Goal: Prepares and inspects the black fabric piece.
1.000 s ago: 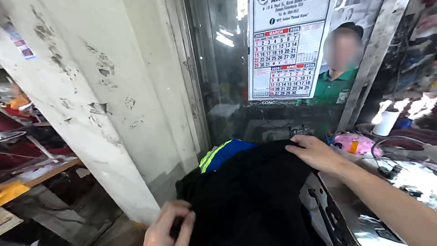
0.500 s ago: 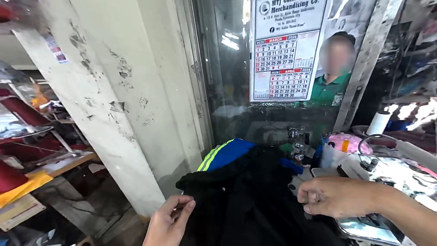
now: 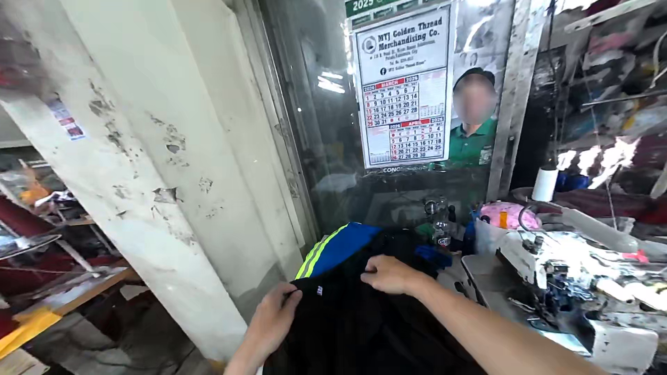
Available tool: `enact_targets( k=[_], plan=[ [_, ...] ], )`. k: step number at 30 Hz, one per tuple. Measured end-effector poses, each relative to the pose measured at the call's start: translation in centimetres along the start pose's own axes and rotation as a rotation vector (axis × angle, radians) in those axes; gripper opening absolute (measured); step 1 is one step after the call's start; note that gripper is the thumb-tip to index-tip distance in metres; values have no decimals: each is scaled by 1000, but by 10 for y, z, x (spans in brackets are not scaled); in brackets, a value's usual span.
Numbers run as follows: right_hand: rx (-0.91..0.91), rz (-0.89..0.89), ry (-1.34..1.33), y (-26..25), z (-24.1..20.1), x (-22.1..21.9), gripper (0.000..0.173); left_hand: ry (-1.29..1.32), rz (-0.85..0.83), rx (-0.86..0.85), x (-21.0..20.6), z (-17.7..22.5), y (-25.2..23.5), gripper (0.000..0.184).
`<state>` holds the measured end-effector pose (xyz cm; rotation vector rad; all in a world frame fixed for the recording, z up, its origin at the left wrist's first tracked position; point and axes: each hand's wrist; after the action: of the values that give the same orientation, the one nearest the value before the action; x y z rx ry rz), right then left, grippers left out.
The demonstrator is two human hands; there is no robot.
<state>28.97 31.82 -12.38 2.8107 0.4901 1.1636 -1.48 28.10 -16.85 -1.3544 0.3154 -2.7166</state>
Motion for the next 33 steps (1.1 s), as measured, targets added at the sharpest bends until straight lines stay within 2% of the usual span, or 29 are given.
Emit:
enact_targets(
  k=[2,4,8,11,14,16,19,21,22,24,26,27,30,33],
  plan=[
    [55,100,-153,8,-16,16,41,170,20,-6,25,1,-1,26],
    [135,195,-277,18,-43,40,38,283,122,11,61,30,-10,24],
    [271,369,-405,41,-120,111,41,218,332,-73,132,124,-55,29],
    [376,589,-472,53,-166,168,39,165,502,-188,171,193,-105,38],
    [514,762,-472,81,-191,212,34,118,654,-338,198,263,-115,45],
    [603,825,-454,109,-191,226,32,138,723,-455,203,289,-114,47],
    [703,839,-357,155,-149,215,28,198,708,-642,174,291,-90,42],
    [704,764,-233,192,-89,179,24,164,551,-685,128,272,-47,35],
    [656,694,-204,211,-49,152,25,143,428,-699,96,255,-24,29],
    [455,533,-360,239,42,86,29,126,78,-696,23,208,9,18],
    [303,433,-611,248,123,26,32,123,-242,-620,-42,163,34,22],
    [240,443,-710,253,148,2,32,159,-307,-590,-67,149,44,23],
    [189,487,-861,269,173,-33,31,260,-309,-543,-105,132,61,21],
    [234,522,-835,276,175,-33,23,283,-266,-567,-107,138,63,20]
  ],
)
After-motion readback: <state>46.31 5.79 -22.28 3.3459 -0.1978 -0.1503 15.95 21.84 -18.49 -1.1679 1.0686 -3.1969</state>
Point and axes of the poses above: each hand's wrist, its own y-axis away from the middle knuckle, its own x-axis out of the back of the hand, z = x × y, and after that the axes turned 8 degrees about -y, right-handed
